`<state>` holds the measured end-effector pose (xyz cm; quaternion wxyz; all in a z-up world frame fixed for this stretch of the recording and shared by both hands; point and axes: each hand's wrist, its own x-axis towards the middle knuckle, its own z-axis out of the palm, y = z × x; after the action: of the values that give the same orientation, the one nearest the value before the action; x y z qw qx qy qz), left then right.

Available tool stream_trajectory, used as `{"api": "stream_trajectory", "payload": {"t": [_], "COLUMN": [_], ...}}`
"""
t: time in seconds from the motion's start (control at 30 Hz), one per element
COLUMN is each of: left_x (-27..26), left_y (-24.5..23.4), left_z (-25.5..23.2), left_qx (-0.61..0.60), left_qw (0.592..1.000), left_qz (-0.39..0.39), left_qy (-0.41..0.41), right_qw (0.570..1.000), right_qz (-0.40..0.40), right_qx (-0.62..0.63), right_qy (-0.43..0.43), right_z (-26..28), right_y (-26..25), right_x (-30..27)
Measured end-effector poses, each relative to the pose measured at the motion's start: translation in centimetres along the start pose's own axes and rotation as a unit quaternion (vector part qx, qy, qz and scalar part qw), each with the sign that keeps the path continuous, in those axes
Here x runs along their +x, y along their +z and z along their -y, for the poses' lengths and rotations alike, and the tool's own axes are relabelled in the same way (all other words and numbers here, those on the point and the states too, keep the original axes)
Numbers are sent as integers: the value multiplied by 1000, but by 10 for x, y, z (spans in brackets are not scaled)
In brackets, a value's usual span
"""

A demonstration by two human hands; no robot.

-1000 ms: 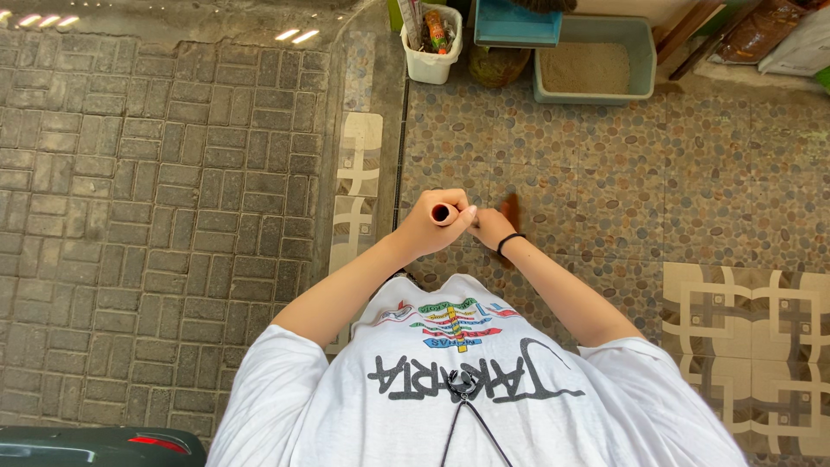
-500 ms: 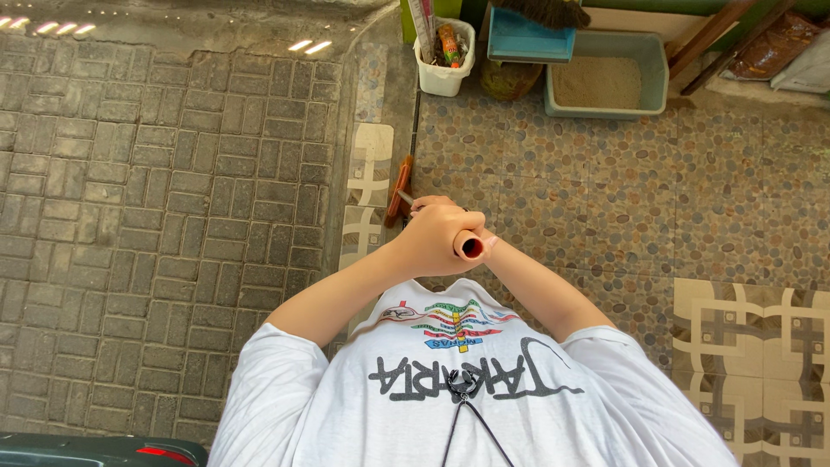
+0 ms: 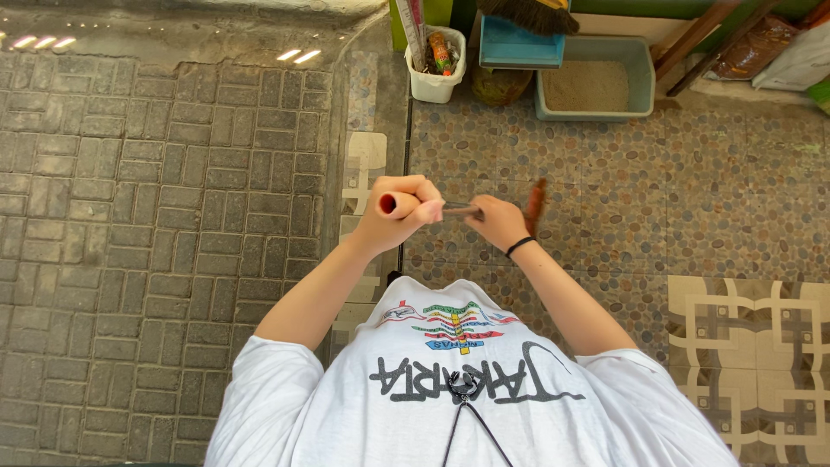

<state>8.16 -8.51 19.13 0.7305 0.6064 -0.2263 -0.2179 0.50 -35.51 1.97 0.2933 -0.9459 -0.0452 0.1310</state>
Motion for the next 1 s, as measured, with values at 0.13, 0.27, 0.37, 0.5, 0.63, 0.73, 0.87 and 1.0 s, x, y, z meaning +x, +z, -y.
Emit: {"api": "stream_trajectory", "payload": {"t": [0.13, 0.27, 0.37, 0.5, 0.63, 0.73, 0.87, 1.0], "left_x": [8, 4, 1, 0, -5, -15, -15, -14], "left_y": [15, 38, 49, 46, 35, 34, 34, 12], "left_z": [72, 109, 106, 71, 29, 13, 16, -2], "left_qx": [-52, -31, 21, 64, 140, 191, 227, 239], "left_qw": [993, 992, 992, 995, 988, 971, 962, 958], "left_qz": [47, 79, 85, 75, 63, 38, 80, 82], "left_qy": [-92, -98, -90, -22, 18, 136, 126, 135], "right_qw": [994, 973, 976, 989, 973, 978, 976, 968], "right_qz": [50, 126, 118, 83, 101, 98, 110, 65], "right_qx": [-47, -73, -22, 69, 199, 186, 183, 220], "right_qy": [86, 177, 179, 104, 52, -1, -52, -98], "right_z": [-86, -118, -110, -72, -21, 21, 65, 88], "right_y": [36, 64, 75, 85, 80, 79, 77, 76], "right_x": [-17, -22, -21, -1, 31, 50, 76, 93]}}
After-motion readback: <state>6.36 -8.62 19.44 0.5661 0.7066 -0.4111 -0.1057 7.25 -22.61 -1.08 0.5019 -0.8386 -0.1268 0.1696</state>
